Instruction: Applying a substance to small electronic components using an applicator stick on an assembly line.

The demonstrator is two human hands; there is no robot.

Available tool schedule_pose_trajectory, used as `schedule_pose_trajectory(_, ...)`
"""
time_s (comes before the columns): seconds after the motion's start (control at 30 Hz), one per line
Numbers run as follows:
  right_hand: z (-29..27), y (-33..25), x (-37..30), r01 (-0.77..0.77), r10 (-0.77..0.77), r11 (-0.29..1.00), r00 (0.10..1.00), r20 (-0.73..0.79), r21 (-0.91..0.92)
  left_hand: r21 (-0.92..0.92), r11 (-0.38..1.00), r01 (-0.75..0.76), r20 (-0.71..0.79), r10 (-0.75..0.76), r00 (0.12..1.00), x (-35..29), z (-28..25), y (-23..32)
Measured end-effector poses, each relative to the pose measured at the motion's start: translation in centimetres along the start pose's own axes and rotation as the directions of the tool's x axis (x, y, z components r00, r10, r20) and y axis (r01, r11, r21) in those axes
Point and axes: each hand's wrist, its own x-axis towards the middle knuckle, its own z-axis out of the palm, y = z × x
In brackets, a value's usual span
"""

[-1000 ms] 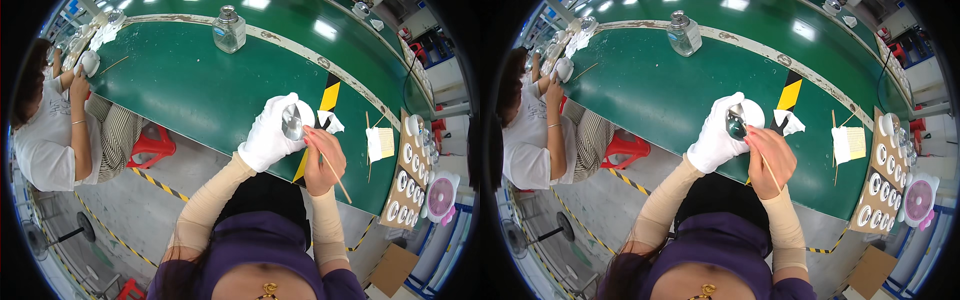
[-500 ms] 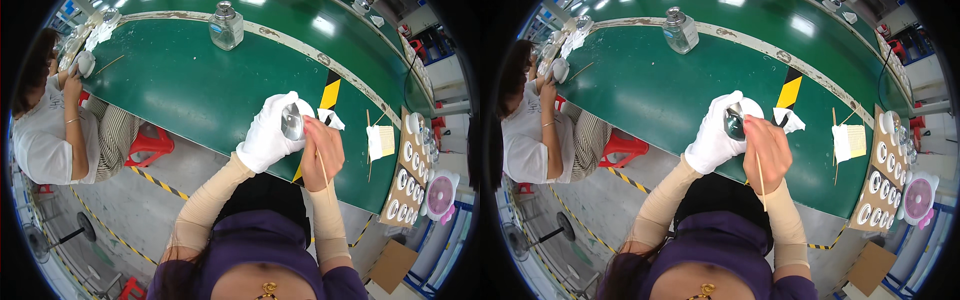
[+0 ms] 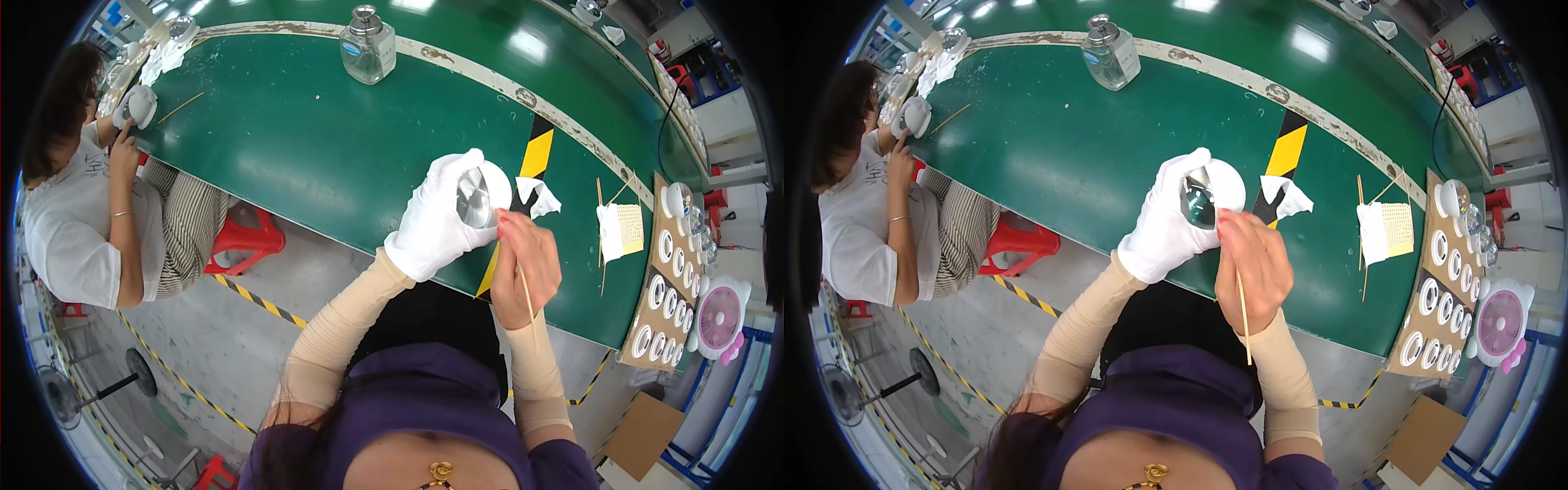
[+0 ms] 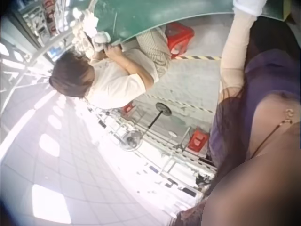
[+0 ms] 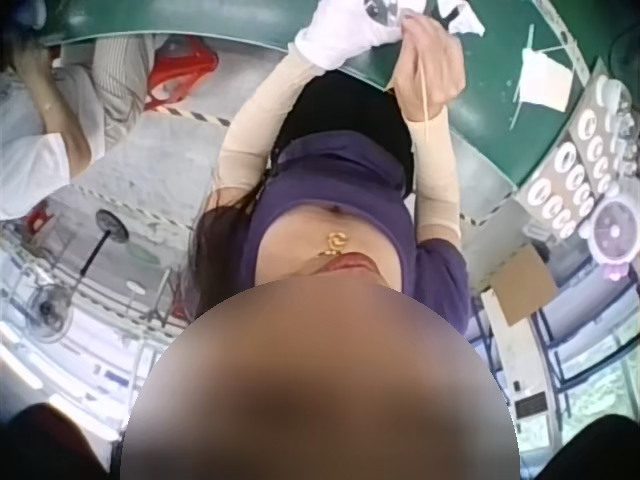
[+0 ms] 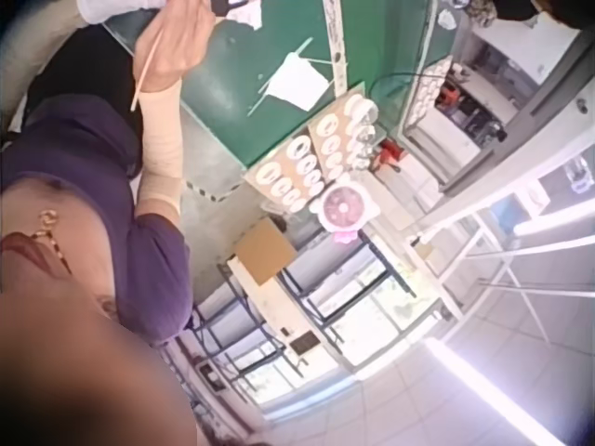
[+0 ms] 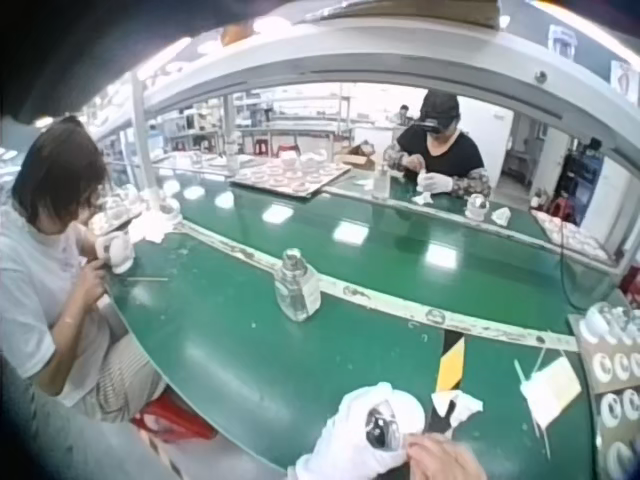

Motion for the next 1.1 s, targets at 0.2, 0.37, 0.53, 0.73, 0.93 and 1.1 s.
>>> schedule_pose_trajectory(0.2, 0.4, 0.0, 0.0, 0.009, -0.009, 1.0, 1.0, -0.015, 0.008, 0.023, 1.0, -0.013, -0.001, 0.013, 1.0, 0.1, -0.1, -0.1)
schedule_pose_trajectory(0.37, 0.9, 0.3, 0.8, 0.02, -0.02, 1.0, 0.999, -0.03, -0.001, 0.049, 0.999, 0.022, 0.008, -0.023, 1.0, 0.1, -0.3, 0.4)
schedule_pose_trajectory(0.53, 0.2, -0.1, -0.3, 0.0, 0.0, 1.0, 1.0, -0.012, 0.022, 0.027, 0.999, 0.026, 0.023, -0.027, 0.999, 0.0, -0.2, 0.2)
schedule_pose_trajectory(0.73, 0.8, 0.4, 0.6, 0.01, -0.009, 1.0, 1.0, -0.027, 0.007, 0.037, 0.999, 0.023, 0.018, -0.024, 1.0, 0.0, -0.1, 0.2)
schedule_pose_trajectory(0.93, 1.0, 0.4, 0.7, -0.01, 0.011, 1.0, 0.999, -0.053, 0.019, 0.027, 0.999, 0.032, 0.037, -0.033, 0.999, 0.2, -0.5, 0.5)
schedule_pose_trajectory(1.1, 0.3, -0.4, -0.3, -0.036, 0.036, 0.998, 0.999, -0.015, 0.051, -0.02, 1.0, -0.004, 0.046, 0.005, 0.999, 0.3, -0.4, -0.3)
